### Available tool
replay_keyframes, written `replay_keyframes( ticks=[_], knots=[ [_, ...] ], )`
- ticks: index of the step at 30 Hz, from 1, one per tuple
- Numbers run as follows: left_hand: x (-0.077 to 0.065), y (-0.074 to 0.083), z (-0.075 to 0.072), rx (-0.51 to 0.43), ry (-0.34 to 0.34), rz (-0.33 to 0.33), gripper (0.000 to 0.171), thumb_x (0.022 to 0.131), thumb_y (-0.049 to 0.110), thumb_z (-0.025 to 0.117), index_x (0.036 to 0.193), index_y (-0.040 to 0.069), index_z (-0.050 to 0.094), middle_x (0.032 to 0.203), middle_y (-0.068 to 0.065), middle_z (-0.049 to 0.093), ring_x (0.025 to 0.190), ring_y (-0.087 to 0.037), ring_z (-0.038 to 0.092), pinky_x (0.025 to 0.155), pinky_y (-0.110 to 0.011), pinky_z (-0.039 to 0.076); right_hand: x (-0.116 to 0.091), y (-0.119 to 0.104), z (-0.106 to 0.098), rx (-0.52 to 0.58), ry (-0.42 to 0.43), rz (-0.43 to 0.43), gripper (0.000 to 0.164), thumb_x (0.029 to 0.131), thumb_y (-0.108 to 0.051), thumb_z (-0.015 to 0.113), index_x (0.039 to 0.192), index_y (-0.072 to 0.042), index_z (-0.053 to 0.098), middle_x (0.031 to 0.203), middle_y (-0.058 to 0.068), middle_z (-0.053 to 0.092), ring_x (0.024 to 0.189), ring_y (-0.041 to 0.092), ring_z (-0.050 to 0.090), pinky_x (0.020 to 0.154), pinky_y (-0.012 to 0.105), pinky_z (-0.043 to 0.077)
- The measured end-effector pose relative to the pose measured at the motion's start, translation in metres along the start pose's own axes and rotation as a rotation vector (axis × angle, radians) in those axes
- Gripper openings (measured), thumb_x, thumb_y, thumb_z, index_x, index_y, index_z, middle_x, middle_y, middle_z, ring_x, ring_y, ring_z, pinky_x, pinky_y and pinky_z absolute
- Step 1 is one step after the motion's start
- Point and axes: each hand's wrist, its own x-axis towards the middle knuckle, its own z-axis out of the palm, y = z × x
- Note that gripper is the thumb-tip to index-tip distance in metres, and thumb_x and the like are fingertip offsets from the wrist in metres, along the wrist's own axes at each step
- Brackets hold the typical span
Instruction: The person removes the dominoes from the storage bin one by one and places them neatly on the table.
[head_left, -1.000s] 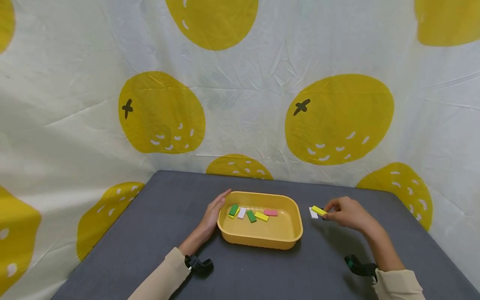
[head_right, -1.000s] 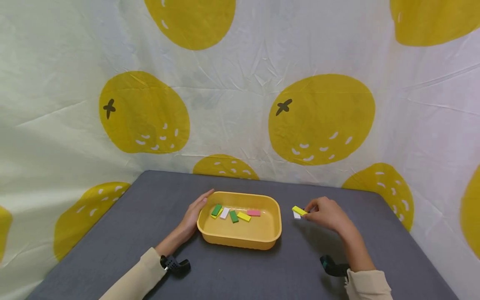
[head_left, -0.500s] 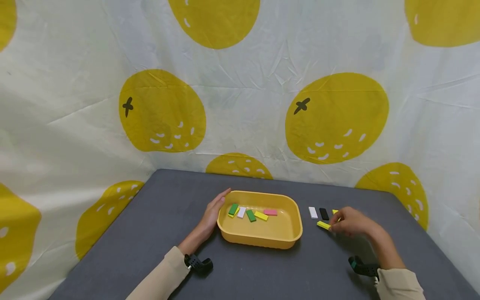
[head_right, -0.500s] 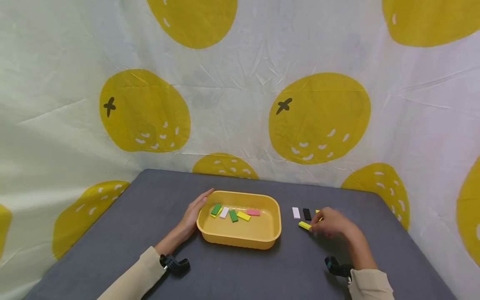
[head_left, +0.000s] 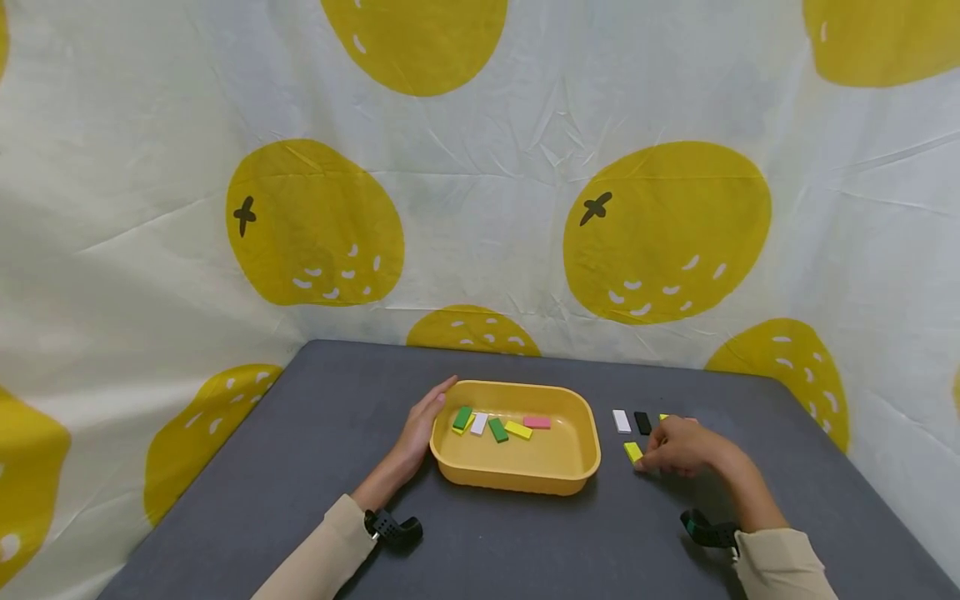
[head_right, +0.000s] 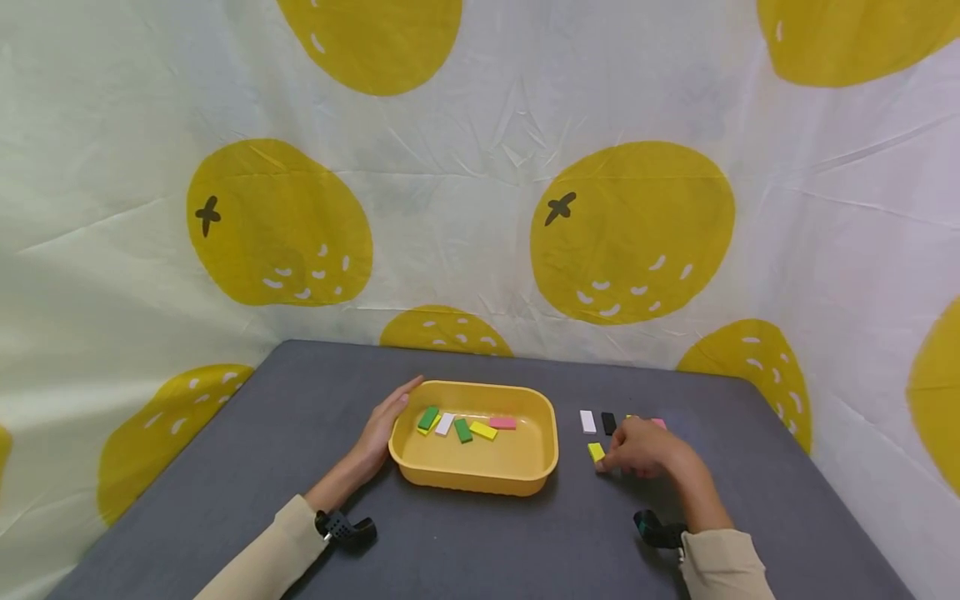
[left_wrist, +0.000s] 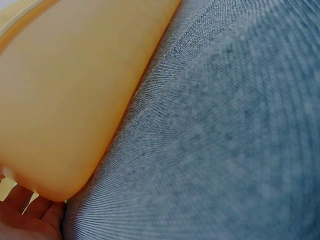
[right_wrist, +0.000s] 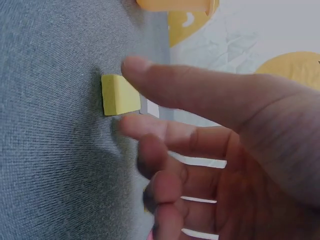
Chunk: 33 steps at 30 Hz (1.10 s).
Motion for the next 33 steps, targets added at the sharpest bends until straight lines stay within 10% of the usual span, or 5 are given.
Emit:
replay_keyframes(
  ticks=[10, 33],
  knots=[
    [-0.001, 0.002, 0.000, 0.017, 0.003, -0.006, 0.048, 0.115, 0.031, 0.032, 0.160, 0.016, 0.041, 0.168, -0.008, 0.036, 0.159, -0.030, 0.027, 0.128, -0.054, 0.023, 0.009, 0.011, 0.001, 0.052, 0.015, -0.054, 0.047, 0.078, -0.014, 0.088, 0.117, -0.003, 0.065, 0.063, 0.000, 0.053, 0.052, 0.014, 0.045, 0.051, 0.028, 0.042],
    [-0.002, 0.004, 0.002, 0.006, 0.009, -0.011, 0.049, 0.114, 0.032, 0.032, 0.160, 0.017, 0.041, 0.168, -0.007, 0.036, 0.159, -0.029, 0.027, 0.128, -0.055, 0.023, 0.013, 0.012, 0.006, 0.058, 0.011, -0.127, 0.044, 0.076, -0.014, 0.091, 0.107, -0.002, 0.064, 0.062, 0.000, 0.057, 0.053, 0.014, 0.049, 0.049, 0.029, 0.047]
  ],
)
